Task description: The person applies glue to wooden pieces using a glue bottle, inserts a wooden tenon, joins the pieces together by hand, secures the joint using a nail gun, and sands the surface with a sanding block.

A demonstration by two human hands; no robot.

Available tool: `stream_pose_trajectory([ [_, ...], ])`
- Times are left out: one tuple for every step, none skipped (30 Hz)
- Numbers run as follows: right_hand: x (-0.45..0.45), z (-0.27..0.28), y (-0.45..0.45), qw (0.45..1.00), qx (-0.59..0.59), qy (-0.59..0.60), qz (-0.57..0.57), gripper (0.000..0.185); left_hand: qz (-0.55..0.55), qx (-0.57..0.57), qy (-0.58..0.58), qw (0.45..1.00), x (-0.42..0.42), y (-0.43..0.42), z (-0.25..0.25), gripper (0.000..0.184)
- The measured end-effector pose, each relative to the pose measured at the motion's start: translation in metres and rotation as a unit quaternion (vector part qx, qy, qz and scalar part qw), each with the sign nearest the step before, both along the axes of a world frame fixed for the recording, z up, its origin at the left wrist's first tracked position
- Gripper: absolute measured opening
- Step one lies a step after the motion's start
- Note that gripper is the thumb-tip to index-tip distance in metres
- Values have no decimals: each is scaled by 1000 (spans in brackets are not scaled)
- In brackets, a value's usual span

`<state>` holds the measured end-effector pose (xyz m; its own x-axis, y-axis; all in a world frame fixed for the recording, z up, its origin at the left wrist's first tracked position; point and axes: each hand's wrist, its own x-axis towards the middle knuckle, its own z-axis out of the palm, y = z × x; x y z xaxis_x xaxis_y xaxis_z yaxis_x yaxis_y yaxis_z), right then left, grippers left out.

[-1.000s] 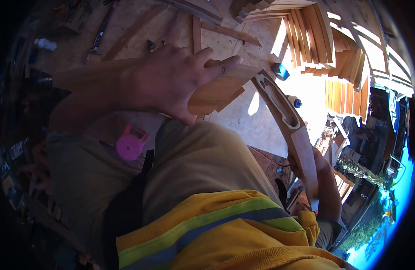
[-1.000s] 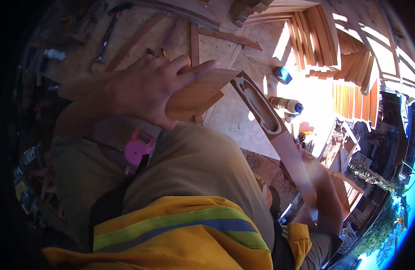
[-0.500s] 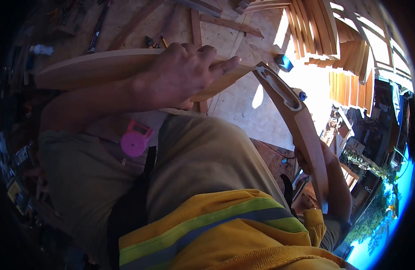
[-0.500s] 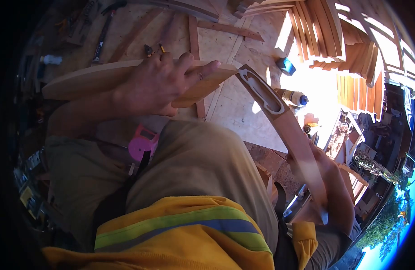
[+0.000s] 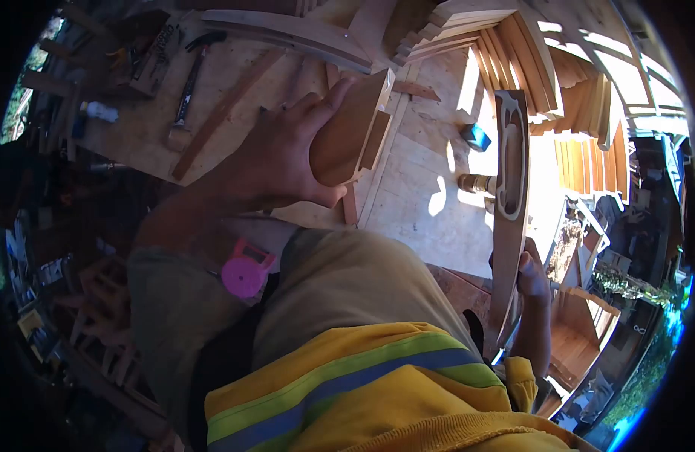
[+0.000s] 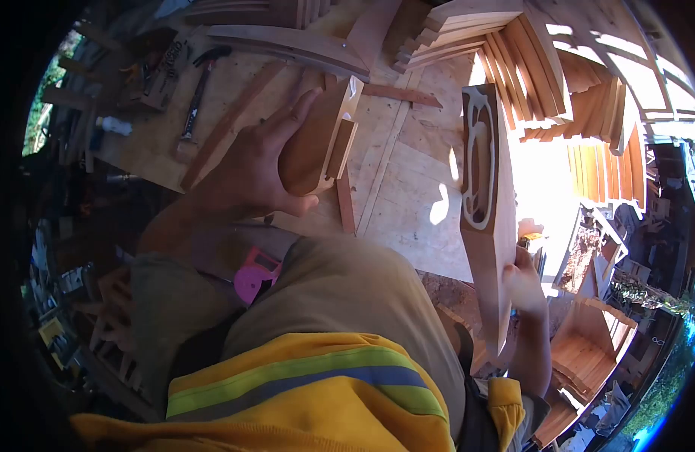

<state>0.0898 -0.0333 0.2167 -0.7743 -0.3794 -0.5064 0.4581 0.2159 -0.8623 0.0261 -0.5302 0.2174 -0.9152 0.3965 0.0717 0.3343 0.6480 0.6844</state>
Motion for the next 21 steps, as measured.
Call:
stream_pose_trajectory([
  [2,2,-20,994,73,69,-31,80,-1,-4,10,1000,1,2,3,132],
  [1,13,-53,985,131,95,-51,91,9,40,14,999,4,6,5,133],
  [-3,23,-75,972,190,120,-71,103,18,84,17,996,5,9,8,134],
  [-7,16,-74,984,120,115,-70,81,16,84,24,996,5,14,9,134],
  [-10,14,-77,983,120,121,-72,81,23,55,71,996,6,18,10,135],
  [-11,13,-88,980,118,139,-73,80,26,42,97,994,6,21,12,135],
  [-11,14,-95,978,117,157,-73,79,30,28,122,992,5,24,14,135],
  [-11,14,-97,978,113,162,-64,77,33,-8,137,990,5,26,17,136],
  [-10,14,-98,978,110,165,-63,77,36,-46,151,987,4,26,20,136],
  [-9,13,-99,976,120,173,-61,75,38,-49,152,986,3,26,24,136],
  [-8,13,-100,973,130,181,-58,74,32,-68,177,981,1,25,27,136],
  [-7,13,-103,973,128,182,-57,74,26,-86,201,975,-1,25,31,135],
  [-6,13,-107,966,164,193,-47,83,28,-88,201,975,-2,26,36,135],
  [-4,13,-111,958,200,202,-38,93,31,-100,206,973,-2,28,41,134],
  [-3,10,-115,959,198,200,-37,93,34,-111,211,970,-2,30,45,133],
  [-2,4,-119,957,183,219,-50,91,33,-113,211,970,-3,32,46,133],
  [-1,0,-123,955,169,235,-63,90,33,-117,216,969,-3,33,46,133],
  [1,0,-126,956,168,233,-64,90,33,-121,222,967,-3,36,47,133],
  [2,0,-129,961,155,221,-67,90,32,-122,219,968,-2,38,47,133],
  [4,0,-132,965,141,209,-70,91,32,-130,219,967,-1,40,48,132],
  [4,0,-134,966,139,205,-72,91,32,-139,218,965,-1,41,48,132],
])
